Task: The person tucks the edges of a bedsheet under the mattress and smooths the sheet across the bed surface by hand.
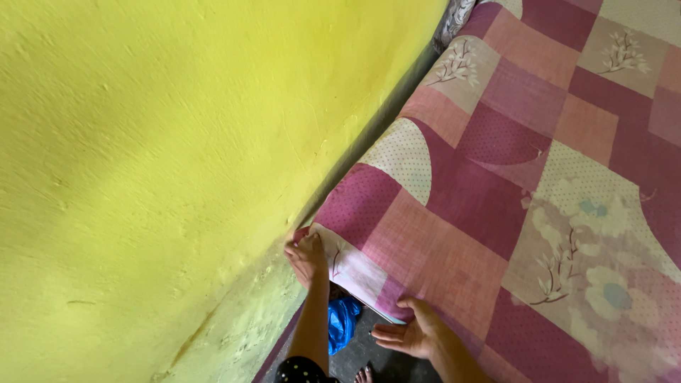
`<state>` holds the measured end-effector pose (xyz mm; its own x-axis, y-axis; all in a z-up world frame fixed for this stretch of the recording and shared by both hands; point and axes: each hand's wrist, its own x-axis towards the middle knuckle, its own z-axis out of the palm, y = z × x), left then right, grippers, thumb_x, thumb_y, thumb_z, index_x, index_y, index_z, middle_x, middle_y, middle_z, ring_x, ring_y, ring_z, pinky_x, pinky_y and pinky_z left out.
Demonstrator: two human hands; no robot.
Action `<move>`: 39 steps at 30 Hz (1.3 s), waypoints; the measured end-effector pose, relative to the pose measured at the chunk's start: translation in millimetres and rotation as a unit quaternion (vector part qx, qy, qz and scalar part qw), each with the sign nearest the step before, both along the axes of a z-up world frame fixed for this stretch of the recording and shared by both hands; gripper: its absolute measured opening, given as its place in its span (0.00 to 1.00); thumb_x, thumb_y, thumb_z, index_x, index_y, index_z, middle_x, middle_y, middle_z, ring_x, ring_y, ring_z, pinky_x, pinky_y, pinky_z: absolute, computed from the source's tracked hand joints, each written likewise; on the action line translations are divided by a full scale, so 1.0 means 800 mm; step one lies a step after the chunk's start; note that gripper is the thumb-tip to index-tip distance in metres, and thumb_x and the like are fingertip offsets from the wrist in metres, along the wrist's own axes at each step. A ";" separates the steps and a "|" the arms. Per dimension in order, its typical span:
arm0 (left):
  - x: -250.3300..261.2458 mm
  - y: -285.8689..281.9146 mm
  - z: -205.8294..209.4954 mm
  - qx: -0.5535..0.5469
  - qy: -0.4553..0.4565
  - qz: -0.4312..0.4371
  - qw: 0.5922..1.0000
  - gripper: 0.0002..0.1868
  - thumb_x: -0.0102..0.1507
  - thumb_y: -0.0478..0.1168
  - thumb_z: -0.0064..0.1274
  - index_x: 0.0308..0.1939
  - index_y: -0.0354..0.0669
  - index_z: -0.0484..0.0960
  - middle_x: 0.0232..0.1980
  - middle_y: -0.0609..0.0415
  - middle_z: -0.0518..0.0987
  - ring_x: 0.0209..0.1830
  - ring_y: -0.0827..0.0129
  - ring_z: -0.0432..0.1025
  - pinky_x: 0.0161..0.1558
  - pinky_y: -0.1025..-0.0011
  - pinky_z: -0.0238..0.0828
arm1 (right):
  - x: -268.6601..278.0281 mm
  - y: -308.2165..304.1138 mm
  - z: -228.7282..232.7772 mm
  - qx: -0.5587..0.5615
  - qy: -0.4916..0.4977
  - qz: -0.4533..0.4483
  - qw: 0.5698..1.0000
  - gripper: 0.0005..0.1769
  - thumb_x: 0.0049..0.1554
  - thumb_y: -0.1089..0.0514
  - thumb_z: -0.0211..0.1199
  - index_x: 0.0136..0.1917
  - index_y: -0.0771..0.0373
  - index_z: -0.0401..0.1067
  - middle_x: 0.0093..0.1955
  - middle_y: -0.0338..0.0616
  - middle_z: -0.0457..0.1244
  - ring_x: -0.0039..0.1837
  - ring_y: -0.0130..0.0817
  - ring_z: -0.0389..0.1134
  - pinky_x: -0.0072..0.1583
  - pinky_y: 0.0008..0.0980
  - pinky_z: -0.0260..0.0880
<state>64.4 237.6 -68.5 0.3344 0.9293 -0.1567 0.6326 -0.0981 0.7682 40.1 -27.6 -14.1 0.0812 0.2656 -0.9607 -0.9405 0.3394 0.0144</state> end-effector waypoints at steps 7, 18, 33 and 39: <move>-0.002 0.051 -0.098 -0.036 -0.062 -0.194 0.978 0.29 0.71 0.60 0.45 0.67 0.48 0.81 0.56 0.41 0.80 0.56 0.40 0.75 0.58 0.51 0.69 | 0.021 0.003 0.057 0.023 -0.212 0.243 0.946 0.25 0.63 0.50 0.58 0.57 0.79 0.72 0.55 0.69 0.70 0.54 0.55 0.75 0.60 0.53 0.77; -0.049 0.026 0.008 -0.419 -0.234 -0.132 0.867 0.38 0.56 0.58 0.65 0.59 0.32 0.79 0.50 0.47 0.81 0.46 0.65 0.75 0.45 0.69 0.78 | 0.054 -0.009 0.068 -0.104 -0.294 0.229 0.922 0.20 0.65 0.52 0.50 0.56 0.69 0.75 0.55 0.59 0.72 0.55 0.46 0.76 0.60 0.47 0.79; -0.028 -0.070 0.056 0.289 0.193 -0.186 0.919 0.35 0.66 0.58 0.48 0.67 0.36 0.65 0.70 0.38 0.67 0.64 0.50 0.68 0.60 0.46 0.68 | 0.034 -0.130 -0.049 -0.204 -0.431 0.293 0.828 0.18 0.57 0.53 0.62 0.59 0.59 0.75 0.56 0.45 0.75 0.57 0.39 0.78 0.58 0.45 0.75; -0.054 -0.201 0.058 0.473 0.074 -0.550 0.684 0.33 0.64 0.59 0.52 0.65 0.41 0.73 0.74 0.44 0.63 0.77 0.54 0.53 0.72 0.28 0.34 | 0.024 -0.228 -0.068 -0.374 -0.522 0.490 0.590 0.23 0.48 0.57 0.71 0.58 0.57 0.77 0.52 0.44 0.76 0.52 0.36 0.77 0.54 0.33 0.75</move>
